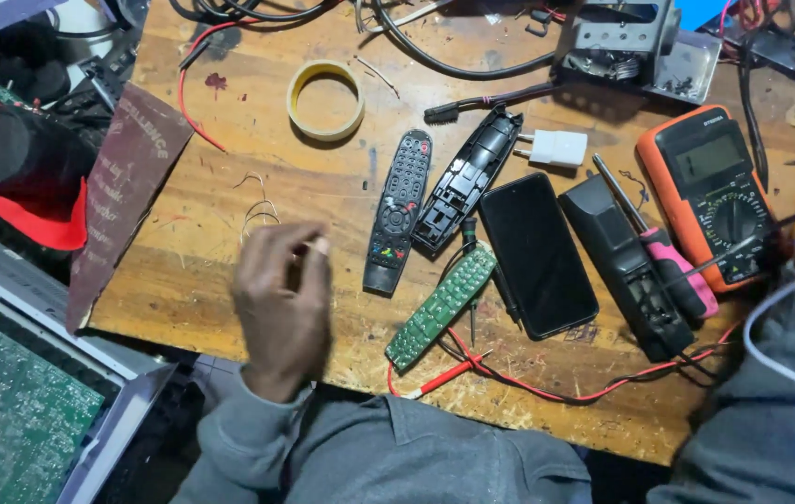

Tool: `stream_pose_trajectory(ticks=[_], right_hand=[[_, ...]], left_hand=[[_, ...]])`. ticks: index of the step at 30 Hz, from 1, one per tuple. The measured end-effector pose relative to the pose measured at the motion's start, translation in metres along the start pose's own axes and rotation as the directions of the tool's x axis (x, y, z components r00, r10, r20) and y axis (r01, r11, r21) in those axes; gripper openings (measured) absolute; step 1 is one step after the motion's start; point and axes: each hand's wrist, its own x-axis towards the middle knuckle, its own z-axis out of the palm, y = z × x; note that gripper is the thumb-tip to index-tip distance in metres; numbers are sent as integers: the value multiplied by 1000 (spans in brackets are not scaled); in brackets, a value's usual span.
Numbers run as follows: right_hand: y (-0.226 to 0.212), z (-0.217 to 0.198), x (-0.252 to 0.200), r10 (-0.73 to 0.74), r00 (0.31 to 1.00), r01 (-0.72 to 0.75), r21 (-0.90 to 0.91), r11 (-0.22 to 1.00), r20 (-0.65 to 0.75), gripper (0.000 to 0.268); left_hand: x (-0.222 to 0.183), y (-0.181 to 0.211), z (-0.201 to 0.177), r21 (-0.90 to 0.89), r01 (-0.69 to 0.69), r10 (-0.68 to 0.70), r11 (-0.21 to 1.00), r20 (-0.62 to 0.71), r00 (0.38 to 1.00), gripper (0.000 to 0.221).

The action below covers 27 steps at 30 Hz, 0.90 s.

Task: Repairing a remote control circuit board by testing with a multimeter and soldering components.

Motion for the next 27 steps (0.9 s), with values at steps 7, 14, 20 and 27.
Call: stream_pose_trajectory(ticks=[7, 14, 20, 27], right_hand=[[-259, 232, -142, 218, 955, -84, 522, 849, -200, 20], [-303, 319, -193, -4, 939, 114, 301, 947, -344, 19], [-302, 324, -212, 92, 969, 0, 374, 928, -230, 26], [-312, 343, -213, 245, 965, -116, 682, 722, -95, 45]], left_hand=[[54, -71, -28, 579, -105, 209, 808, -115, 971, 31], [69, -76, -19, 611, -134, 240, 780, -94, 966, 9], [62, -26, -55, 114, -201, 179, 973, 182, 967, 29], [46, -59, -52, 383, -306, 229, 872, 234, 945, 14]])
